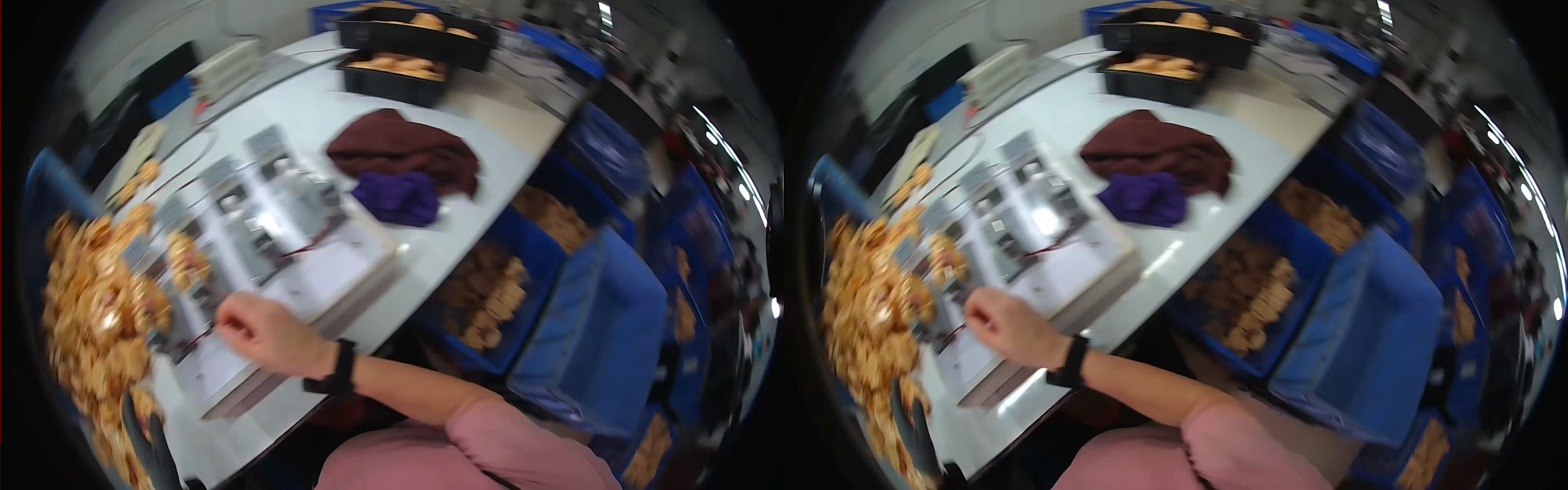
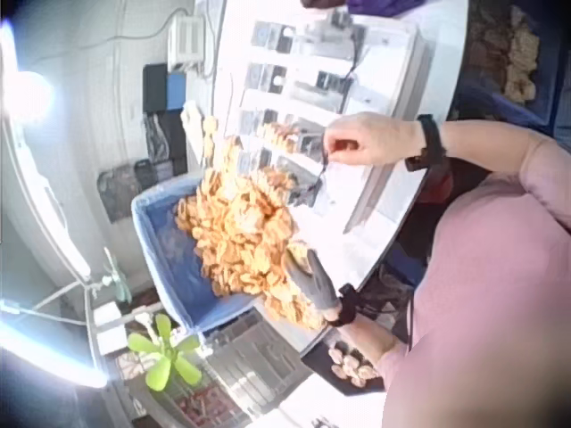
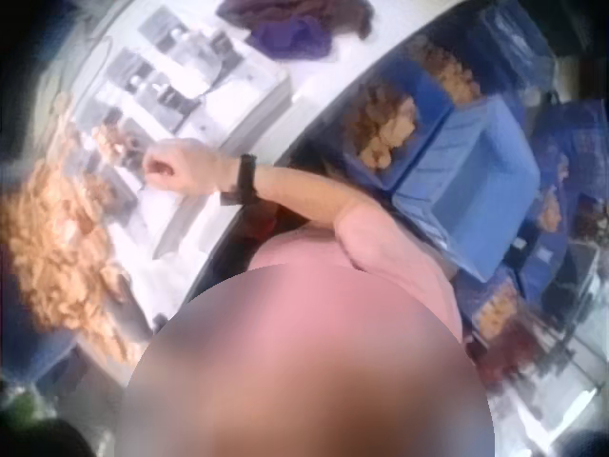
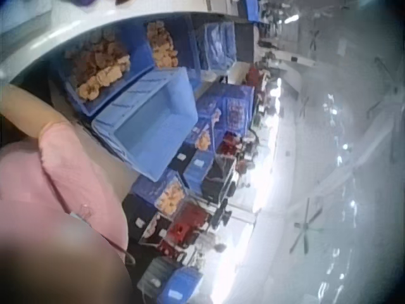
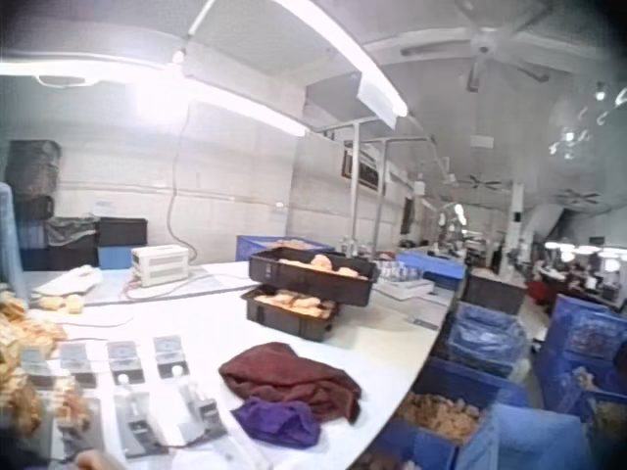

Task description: Test yellow plastic components on a multi-station electrical testing rig.

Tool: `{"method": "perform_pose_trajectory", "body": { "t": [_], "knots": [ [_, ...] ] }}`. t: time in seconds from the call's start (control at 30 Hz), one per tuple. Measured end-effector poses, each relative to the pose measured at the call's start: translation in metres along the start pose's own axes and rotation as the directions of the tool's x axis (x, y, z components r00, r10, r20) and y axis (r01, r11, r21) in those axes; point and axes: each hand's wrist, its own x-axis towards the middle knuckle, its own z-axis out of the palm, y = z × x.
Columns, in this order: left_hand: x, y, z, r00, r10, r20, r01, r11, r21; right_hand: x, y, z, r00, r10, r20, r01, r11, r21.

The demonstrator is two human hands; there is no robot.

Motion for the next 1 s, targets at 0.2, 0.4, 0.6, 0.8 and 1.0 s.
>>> {"method": "perform_pose_trajectory", "body": {
  "t": [0.2, 0.4, 0.6, 0.8, 1.0],
  "knots": [
    [-0.023, -0.066, 0.003, 0.994, 0.003, 0.111, -0.089, 0.614, 0.784, -0.001, -0.009, 0.000, 1.000, 0.014, 0.024, -0.013, 0.998, -0.062],
    [-0.028, -0.023, 0.006, 0.985, 0.028, 0.169, -0.124, 0.794, 0.595, -0.001, -0.005, 0.004, 1.000, 0.016, -0.004, -0.017, 0.995, -0.094],
    [-0.020, -0.040, 0.036, 1.000, 0.013, -0.001, -0.013, 0.988, 0.153, -0.001, -0.006, 0.000, 1.000, -0.027, 0.003, 0.027, 0.989, -0.145],
    [-0.018, -0.037, 0.045, 0.982, 0.163, -0.093, -0.130, 0.950, 0.284, -0.004, -0.008, 0.003, 0.993, 0.116, 0.013, -0.111, 0.975, -0.190],
    [-0.026, -0.016, 0.032, 0.997, 0.051, -0.055, -0.042, 0.989, 0.141, -0.002, -0.013, 0.006, 0.989, 0.148, 0.010, -0.143, 0.968, -0.207]
  ]
}}
